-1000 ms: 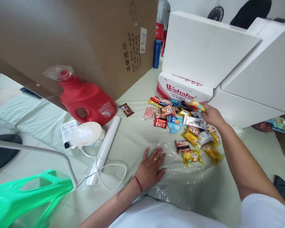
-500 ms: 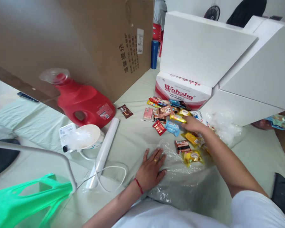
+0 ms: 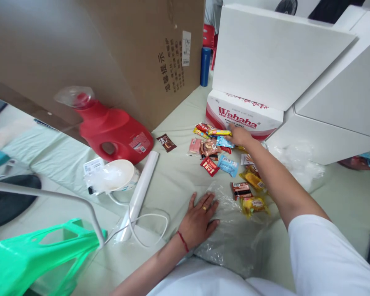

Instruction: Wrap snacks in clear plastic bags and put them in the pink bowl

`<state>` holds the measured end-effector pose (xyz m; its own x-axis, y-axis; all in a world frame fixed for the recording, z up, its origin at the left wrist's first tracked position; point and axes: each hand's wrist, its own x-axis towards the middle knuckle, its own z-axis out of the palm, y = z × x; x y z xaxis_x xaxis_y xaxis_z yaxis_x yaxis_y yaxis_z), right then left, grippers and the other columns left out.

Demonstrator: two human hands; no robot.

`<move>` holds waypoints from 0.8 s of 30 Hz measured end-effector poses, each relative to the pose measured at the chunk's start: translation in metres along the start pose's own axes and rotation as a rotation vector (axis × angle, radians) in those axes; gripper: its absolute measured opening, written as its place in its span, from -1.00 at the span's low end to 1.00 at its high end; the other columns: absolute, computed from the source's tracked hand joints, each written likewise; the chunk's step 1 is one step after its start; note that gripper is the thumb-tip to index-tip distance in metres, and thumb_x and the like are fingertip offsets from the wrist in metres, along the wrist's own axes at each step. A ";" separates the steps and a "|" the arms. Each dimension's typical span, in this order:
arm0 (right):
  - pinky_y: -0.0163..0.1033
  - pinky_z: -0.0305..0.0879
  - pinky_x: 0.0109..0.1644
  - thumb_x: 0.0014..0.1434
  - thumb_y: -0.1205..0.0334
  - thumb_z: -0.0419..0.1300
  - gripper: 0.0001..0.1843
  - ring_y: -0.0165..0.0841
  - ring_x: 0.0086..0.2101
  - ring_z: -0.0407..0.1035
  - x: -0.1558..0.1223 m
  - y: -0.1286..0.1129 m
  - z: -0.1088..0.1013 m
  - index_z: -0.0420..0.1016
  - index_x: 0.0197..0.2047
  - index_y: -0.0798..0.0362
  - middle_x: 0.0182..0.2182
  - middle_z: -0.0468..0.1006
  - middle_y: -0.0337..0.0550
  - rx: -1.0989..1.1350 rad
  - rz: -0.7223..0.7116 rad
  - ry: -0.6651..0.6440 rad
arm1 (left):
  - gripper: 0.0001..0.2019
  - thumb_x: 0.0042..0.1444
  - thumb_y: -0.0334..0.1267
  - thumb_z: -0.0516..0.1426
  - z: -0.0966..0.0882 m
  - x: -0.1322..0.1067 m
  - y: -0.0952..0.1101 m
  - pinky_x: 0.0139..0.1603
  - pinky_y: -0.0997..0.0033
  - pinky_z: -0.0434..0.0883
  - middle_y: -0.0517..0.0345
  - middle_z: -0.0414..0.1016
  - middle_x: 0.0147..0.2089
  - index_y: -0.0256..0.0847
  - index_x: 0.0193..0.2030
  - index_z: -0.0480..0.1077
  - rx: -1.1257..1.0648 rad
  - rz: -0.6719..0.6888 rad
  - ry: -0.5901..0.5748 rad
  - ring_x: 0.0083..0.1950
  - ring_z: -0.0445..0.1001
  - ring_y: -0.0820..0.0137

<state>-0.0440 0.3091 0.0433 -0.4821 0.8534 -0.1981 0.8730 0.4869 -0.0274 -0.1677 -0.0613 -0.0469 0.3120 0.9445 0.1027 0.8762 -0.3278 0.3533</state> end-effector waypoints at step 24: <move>-0.27 0.37 -0.28 0.28 -0.21 0.21 -0.53 -0.34 -0.39 0.44 -0.221 0.020 0.007 0.58 -0.08 0.05 -0.32 0.61 -0.19 1.040 -0.090 -0.041 | -0.38 0.42 0.11 -0.07 -0.003 0.004 0.009 0.54 -0.40 -0.27 -0.10 0.11 0.56 -0.09 0.50 0.15 0.024 -0.029 -0.017 0.56 0.08 0.09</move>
<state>0.0809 0.1286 0.0797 -0.5628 0.8054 -0.1861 0.4754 0.1312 -0.8699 -0.1595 -0.0601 -0.0405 0.2918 0.9534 0.0771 0.8937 -0.3005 0.3332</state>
